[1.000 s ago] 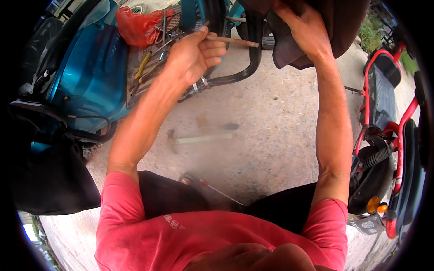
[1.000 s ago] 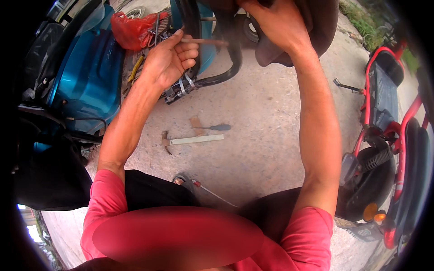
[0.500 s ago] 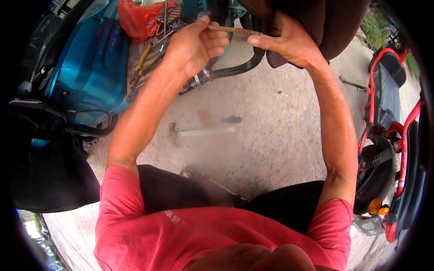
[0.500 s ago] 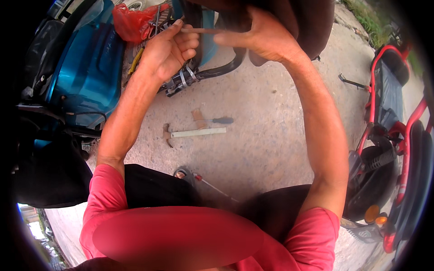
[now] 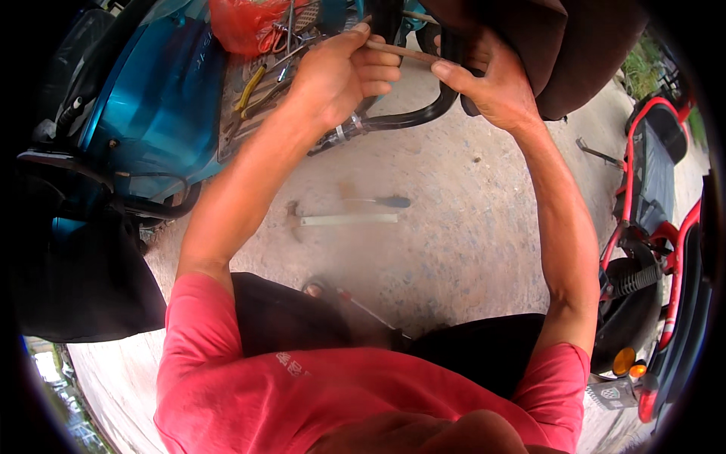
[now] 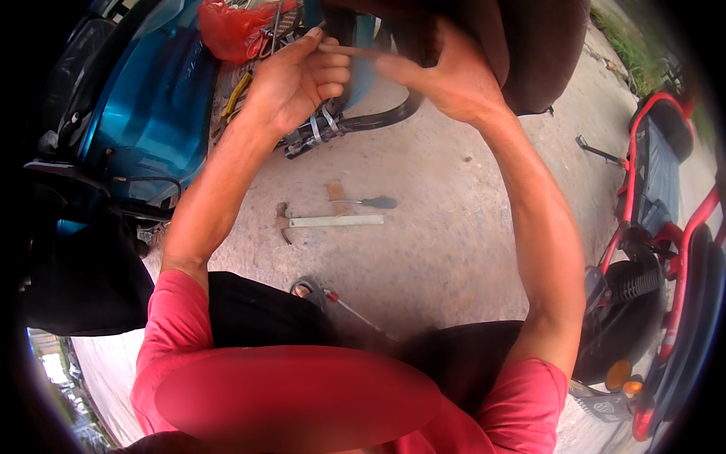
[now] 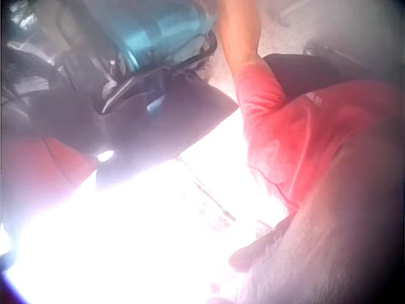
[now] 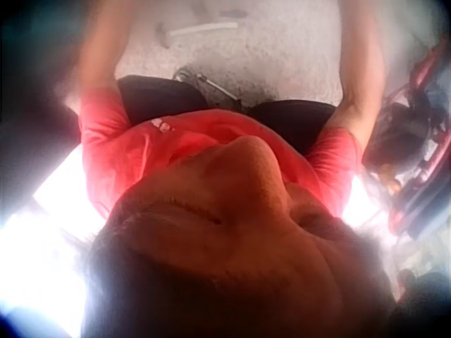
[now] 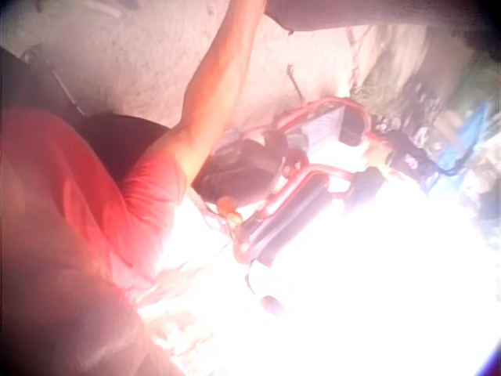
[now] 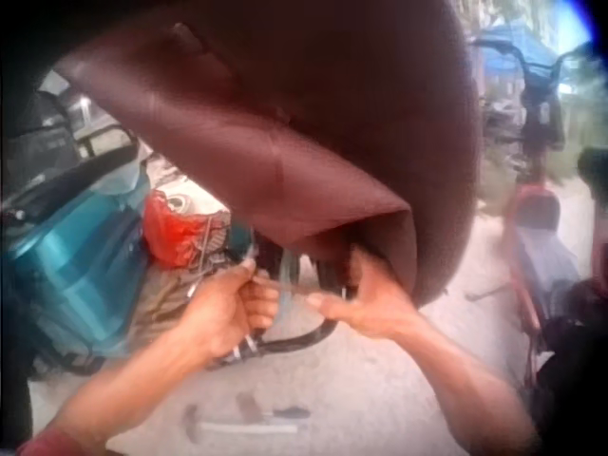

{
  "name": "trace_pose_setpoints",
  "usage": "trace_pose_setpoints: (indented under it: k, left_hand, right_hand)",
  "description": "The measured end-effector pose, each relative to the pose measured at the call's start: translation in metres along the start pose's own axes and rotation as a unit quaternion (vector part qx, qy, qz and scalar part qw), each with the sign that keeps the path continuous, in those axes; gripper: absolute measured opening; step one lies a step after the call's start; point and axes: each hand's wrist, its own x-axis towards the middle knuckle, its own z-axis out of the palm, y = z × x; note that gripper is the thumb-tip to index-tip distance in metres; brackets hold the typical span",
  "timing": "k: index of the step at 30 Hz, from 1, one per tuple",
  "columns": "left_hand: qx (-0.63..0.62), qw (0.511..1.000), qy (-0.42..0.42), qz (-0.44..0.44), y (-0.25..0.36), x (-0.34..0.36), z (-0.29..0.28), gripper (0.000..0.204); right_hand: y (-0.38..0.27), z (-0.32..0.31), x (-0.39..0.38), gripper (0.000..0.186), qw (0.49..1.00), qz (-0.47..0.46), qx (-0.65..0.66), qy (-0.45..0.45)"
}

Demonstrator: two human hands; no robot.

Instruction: The person secures a metal bracket to the frame of a vehicle using a screwdriver and hammer, then adjusts the seat cover.

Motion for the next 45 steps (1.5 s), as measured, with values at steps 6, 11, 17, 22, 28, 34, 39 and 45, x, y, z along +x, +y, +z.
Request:
trace_pose_setpoints:
  k: [6, 11, 17, 22, 28, 34, 39, 45]
  left_hand:
    - [-0.007, 0.998, 0.016, -0.055, 0.009, 0.001, 0.002, 0.031]
    - [-0.017, 0.998, 0.025, -0.061, 0.010, 0.000, 0.002, 0.031]
    - [-0.024, 0.998, -0.001, -0.050, 0.009, 0.001, 0.005, 0.032]
    - [-0.036, 0.998, -0.007, -0.041, 0.007, 0.001, 0.001, 0.031]
    - [-0.063, 0.997, -0.024, -0.046, 0.003, 0.004, -0.001, 0.031]
    - [-0.026, 0.999, 0.014, -0.024, 0.013, -0.011, 0.014, 0.027]
    - [-0.049, 0.998, -0.015, -0.019, 0.014, -0.013, 0.008, 0.027]
    - [-0.050, 0.998, -0.041, -0.027, 0.014, -0.018, 0.004, 0.027]
  right_hand:
    - [-0.003, -0.006, -0.001, 0.062, 0.999, -0.013, -0.019, -0.028]
    - [-0.030, 0.004, -0.004, 0.068, 0.988, 0.151, 0.016, 0.035]
    - [0.003, 0.004, -0.006, 0.078, 0.994, 0.010, 0.105, 0.042]
    - [0.003, -0.004, -0.016, 0.068, 0.999, 0.008, -0.036, -0.013]
    - [0.020, 0.014, -0.049, 0.067, 0.977, 0.147, -0.142, -0.055]
    - [0.064, 0.078, -0.104, 0.042, 0.931, 0.240, -0.201, -0.187]
    - [0.092, 0.169, -0.141, 0.037, 0.894, 0.145, -0.221, -0.362]
    - [0.131, 0.246, -0.167, 0.053, 0.880, 0.111, -0.213, -0.409]
